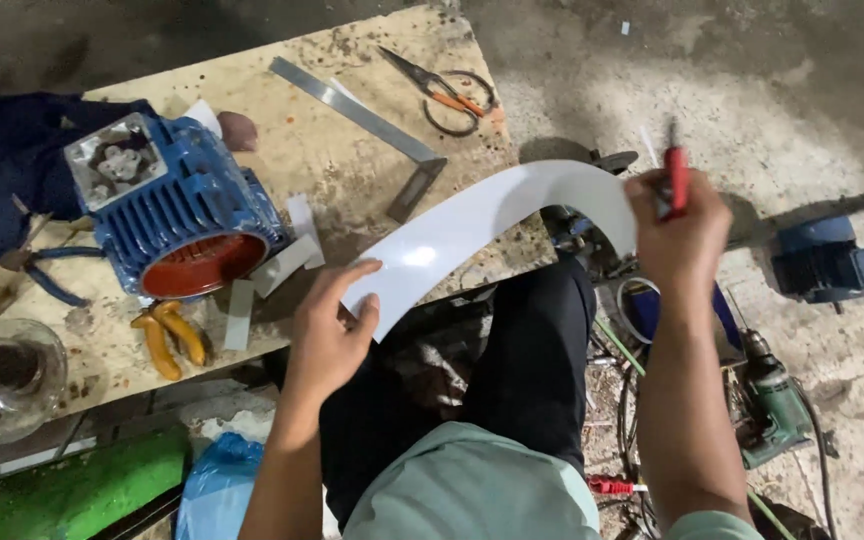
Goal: Cutting strips of white insulation material using a utility knife and a metal ruler on a workbench.
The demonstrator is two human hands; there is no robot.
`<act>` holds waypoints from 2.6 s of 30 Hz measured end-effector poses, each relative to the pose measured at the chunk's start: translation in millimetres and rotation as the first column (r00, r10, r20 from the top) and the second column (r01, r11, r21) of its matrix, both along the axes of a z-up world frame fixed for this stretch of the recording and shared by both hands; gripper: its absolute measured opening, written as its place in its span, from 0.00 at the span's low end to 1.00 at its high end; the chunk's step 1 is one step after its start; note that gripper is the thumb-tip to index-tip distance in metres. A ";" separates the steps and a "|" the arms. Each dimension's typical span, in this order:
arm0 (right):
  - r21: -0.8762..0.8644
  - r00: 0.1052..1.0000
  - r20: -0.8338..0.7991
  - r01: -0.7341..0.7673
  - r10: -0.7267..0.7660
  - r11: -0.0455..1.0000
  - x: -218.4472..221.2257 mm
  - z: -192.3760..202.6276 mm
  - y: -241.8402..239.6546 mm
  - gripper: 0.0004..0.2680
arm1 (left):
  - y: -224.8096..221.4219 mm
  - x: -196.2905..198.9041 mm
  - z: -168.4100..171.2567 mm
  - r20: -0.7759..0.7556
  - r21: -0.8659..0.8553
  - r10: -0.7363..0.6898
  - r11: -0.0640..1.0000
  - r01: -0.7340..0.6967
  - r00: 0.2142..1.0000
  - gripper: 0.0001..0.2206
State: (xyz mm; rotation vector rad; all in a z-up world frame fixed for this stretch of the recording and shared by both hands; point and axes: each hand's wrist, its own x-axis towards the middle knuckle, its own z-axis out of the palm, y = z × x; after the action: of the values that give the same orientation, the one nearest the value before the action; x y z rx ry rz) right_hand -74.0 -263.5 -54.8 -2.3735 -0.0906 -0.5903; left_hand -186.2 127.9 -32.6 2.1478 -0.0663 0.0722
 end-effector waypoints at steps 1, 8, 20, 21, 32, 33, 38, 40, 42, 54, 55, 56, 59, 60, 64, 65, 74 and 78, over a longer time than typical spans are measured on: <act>0.035 1.000 0.027 -0.005 0.004 0.999 5.9 -1.9 11.2 0.05 | -2.2 -3.2 -1.0 -0.004 -0.018 0.041 0.999 -0.041 0.999 0.16; 0.041 0.978 0.010 -0.208 0.208 0.977 5.3 30.2 73.4 0.14 | -7.6 -13.2 -1.7 -0.060 -0.160 0.059 0.985 -0.068 0.996 0.17; -0.278 0.985 -0.155 0.034 -0.079 0.960 21.2 9.3 39.5 0.20 | -8.5 5.3 -27.6 -0.052 -0.268 -0.009 0.964 -0.005 0.999 0.19; -0.281 0.985 -0.153 0.036 -0.081 0.959 26.0 -4.5 34.7 0.20 | -5.6 4.6 -32.5 -0.051 -0.270 -0.011 0.963 -0.003 0.999 0.19; 0.027 0.921 -0.347 -0.180 0.178 0.983 40.0 -46.7 76.2 0.15 | 10.7 -17.1 -14.8 -0.127 -0.048 -0.008 0.999 0.002 0.992 0.20; 0.029 0.919 -0.350 -0.185 0.184 0.982 39.6 -42.4 82.4 0.15 | 9.3 -18.7 -15.3 -0.130 -0.046 -0.002 0.999 -0.004 0.992 0.20; -0.117 0.973 -0.171 -0.174 0.153 0.978 34.6 -34.4 98.6 0.21 | -11.0 -28.0 -26.4 0.211 0.380 0.054 0.916 -0.132 0.976 0.29; -0.088 0.969 -0.178 -0.190 0.173 0.978 31.2 -22.0 110.1 0.22 | -21.6 -26.0 -24.4 0.156 0.482 0.021 0.871 -0.095 0.987 0.27; -0.060 0.965 -0.178 -0.206 0.193 0.977 33.5 -18.3 114.4 0.23 | -30.7 -23.3 -16.9 0.105 0.578 -0.004 0.814 -0.057 0.994 0.26; -0.204 0.931 -0.282 -0.296 0.234 0.933 78.3 -58.6 116.8 0.26 | -94.8 31.2 -30.7 0.153 0.795 -0.268 0.605 0.043 0.951 0.26; -0.286 0.948 -0.226 -0.285 0.224 0.915 81.7 -66.4 117.6 0.20 | -99.4 38.0 -26.3 -0.027 0.778 -0.241 0.604 0.172 0.970 0.29; -0.364 0.962 -0.163 -0.266 0.220 0.893 87.8 -73.5 120.0 0.15 | -102.8 47.3 -21.6 -0.202 0.741 -0.213 0.605 0.291 0.956 0.32; -0.215 0.953 -0.161 -0.288 0.257 0.933 100.0 -61.6 139.1 0.10 | -111.3 53.4 -13.3 -0.199 0.688 -0.196 0.670 0.279 0.960 0.34; -0.216 0.954 -0.159 -0.284 0.253 0.934 106.0 -61.1 139.9 0.10 | -113.0 53.5 -16.9 -0.197 0.689 -0.200 0.669 0.281 0.960 0.34; -0.196 0.963 -0.071 -0.269 0.260 0.943 134.6 -62.1 144.6 0.10 | -115.7 53.7 -53.3 -0.080 0.768 -0.202 0.612 0.189 0.976 0.33; -0.206 0.959 0.002 -0.278 0.285 0.938 142.9 -63.8 146.7 0.09 | -114.8 53.6 -68.6 0.019 0.829 -0.213 0.550 0.104 0.977 0.33; -0.161 0.936 -0.158 -0.339 0.315 0.927 189.5 -72.1 151.6 0.05 | -120.4 47.3 -71.8 0.131 0.843 -0.173 0.538 -0.018 0.976 0.35; -0.149 0.913 -0.212 -0.382 0.348 0.912 178.7 -53.1 143.4 0.01 | -123.0 49.7 -72.8 0.097 0.856 -0.143 0.517 -0.010 0.985 0.36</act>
State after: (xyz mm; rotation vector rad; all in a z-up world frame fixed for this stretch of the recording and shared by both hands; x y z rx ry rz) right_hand 104.7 -120.1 -107.9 -2.4904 -0.5206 -0.1888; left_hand -136.6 4.8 -105.4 3.1542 -0.3453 0.1985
